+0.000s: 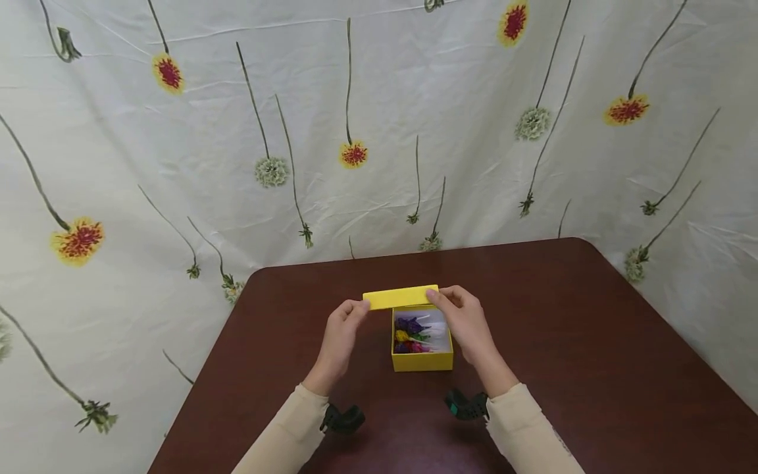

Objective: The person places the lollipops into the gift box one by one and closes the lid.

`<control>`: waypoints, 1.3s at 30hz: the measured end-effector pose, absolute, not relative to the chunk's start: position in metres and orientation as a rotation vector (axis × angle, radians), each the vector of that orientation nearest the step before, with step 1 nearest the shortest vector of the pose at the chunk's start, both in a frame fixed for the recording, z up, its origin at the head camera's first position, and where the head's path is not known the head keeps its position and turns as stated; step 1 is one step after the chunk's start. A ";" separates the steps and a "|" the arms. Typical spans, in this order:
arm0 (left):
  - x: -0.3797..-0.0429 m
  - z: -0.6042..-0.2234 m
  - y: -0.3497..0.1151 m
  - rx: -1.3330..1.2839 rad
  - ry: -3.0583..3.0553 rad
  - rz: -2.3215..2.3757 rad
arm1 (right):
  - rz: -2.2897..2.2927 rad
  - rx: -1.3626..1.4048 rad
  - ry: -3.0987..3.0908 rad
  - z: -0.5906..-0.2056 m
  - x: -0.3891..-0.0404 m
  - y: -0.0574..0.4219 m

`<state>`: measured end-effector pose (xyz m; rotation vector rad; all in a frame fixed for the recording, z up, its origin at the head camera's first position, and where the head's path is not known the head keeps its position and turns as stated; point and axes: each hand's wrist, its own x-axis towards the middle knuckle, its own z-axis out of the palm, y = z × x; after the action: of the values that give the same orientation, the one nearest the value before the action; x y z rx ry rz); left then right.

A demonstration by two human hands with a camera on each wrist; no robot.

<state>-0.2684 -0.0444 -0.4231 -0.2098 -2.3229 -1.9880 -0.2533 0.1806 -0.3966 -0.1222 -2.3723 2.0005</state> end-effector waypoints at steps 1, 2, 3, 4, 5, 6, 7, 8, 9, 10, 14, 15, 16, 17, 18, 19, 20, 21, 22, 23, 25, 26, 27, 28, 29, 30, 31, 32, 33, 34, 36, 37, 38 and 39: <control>-0.268 -0.424 -0.044 -0.214 -2.340 -1.996 | 1.996 -0.103 -2.383 -0.399 -0.253 0.182; -0.268 -0.426 -0.044 -0.234 -2.354 -2.006 | 1.987 -0.075 -2.401 -0.400 -0.253 0.183; -0.268 -0.427 -0.045 -0.256 -2.367 -2.016 | 1.966 -0.037 -2.431 -0.403 -0.253 0.185; -0.268 -0.430 -0.045 -0.292 -2.377 -2.035 | 1.948 0.008 -2.458 -0.405 -0.253 0.188; -0.268 -0.432 -0.046 -0.332 -2.395 -2.038 | 1.929 0.054 -2.485 -0.408 -0.253 0.190; -0.268 -0.435 -0.046 -0.378 -2.411 -2.042 | 1.907 0.095 -2.511 -0.411 -0.253 0.193; -0.269 -0.439 -0.046 -0.423 -2.427 -2.039 | 1.883 0.129 -2.534 -0.415 -0.253 0.196; -0.270 -0.442 -0.046 -0.456 -2.450 -2.023 | 1.858 0.157 -2.555 -0.419 -0.254 0.199; -0.271 -0.445 -0.046 -0.482 -2.474 -2.005 | 1.830 0.184 -2.574 -0.424 -0.255 0.202; -0.272 -0.449 -0.046 -0.511 -2.501 -1.978 | 1.813 0.204 -2.588 -0.429 -0.255 0.205; -0.274 -0.459 -0.045 -0.580 -2.593 -1.867 | 1.702 0.260 -2.652 -0.448 -0.257 0.210; -0.275 -0.461 -0.045 -0.596 -2.613 -1.848 | 1.673 0.266 -2.666 -0.452 -0.257 0.210; -0.275 -0.463 -0.045 -0.619 -2.630 -1.828 | 1.640 0.268 -2.681 -0.455 -0.256 0.210; -0.275 -0.465 -0.045 -0.639 -2.648 -1.805 | 1.613 0.269 -2.692 -0.458 -0.256 0.210; -0.275 -0.467 -0.045 -0.653 -2.664 -1.782 | 1.592 0.270 -2.702 -0.461 -0.255 0.210; -0.275 -0.469 -0.045 -0.661 -2.680 -1.765 | 1.576 0.271 -2.710 -0.463 -0.255 0.210; -0.275 -0.471 -0.044 -0.668 -2.691 -1.749 | 1.562 0.272 -2.714 -0.466 -0.254 0.210; -0.275 -0.473 -0.044 -0.672 -2.700 -1.735 | 1.550 0.274 -2.718 -0.467 -0.254 0.210; -0.275 -0.474 -0.044 -0.679 -2.703 -1.722 | 1.542 0.275 -2.721 -0.469 -0.254 0.210; -0.275 -0.476 -0.044 -0.679 -2.706 -1.714 | 1.539 0.278 -2.719 -0.470 -0.254 0.210; -0.276 -0.478 -0.043 -0.675 -2.707 -1.719 | 1.530 0.282 -2.716 -0.472 -0.254 0.209; -0.276 -0.478 -0.043 -0.674 -2.709 -1.722 | 1.526 0.283 -2.714 -0.473 -0.254 0.209; -0.276 -0.479 -0.043 -0.673 -2.713 -1.723 | 1.523 0.282 -2.713 -0.473 -0.255 0.210; -0.276 -0.479 -0.042 -0.666 -2.721 -1.725 | 1.521 0.278 -2.713 -0.474 -0.255 0.210; -0.276 -0.478 -0.042 -0.657 -2.734 -1.723 | 1.520 0.277 -2.715 -0.474 -0.256 0.210; -0.276 -0.478 -0.041 -0.652 -2.746 -1.717 | 1.520 0.275 -2.717 -0.474 -0.257 0.210; -0.276 -0.477 -0.041 -0.641 -2.763 -1.710 | 1.526 0.271 -2.719 -0.475 -0.257 0.211; -0.276 -0.477 -0.040 -0.628 -2.783 -1.701 | 1.535 0.266 -2.721 -0.475 -0.258 0.211; -0.276 -0.477 -0.040 -0.617 -2.800 -1.690 | 1.540 0.258 -2.725 -0.476 -0.259 0.211; -0.276 -0.477 -0.039 -0.606 -2.819 -1.677 | 1.549 0.252 -2.728 -0.477 -0.259 0.212; -0.277 -0.478 -0.038 -0.597 -2.847 -1.646 | 1.555 0.255 -2.735 -0.479 -0.260 0.212; -0.277 -0.479 -0.037 -0.588 -2.862 -1.633 | 1.562 0.251 -2.739 -0.481 -0.260 0.213; -0.277 -0.479 -0.037 -0.584 -2.872 -1.618 | 1.564 0.252 -2.743 -0.482 -0.260 0.213; -0.277 -0.480 -0.036 -0.585 -2.878 -1.607 | 1.561 0.252 -2.748 -0.483 -0.260 0.213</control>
<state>-0.2769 -0.0363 -0.4796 -0.5850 -2.8778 -1.6075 -0.2602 0.2134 -0.4828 0.2521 -2.7478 1.5608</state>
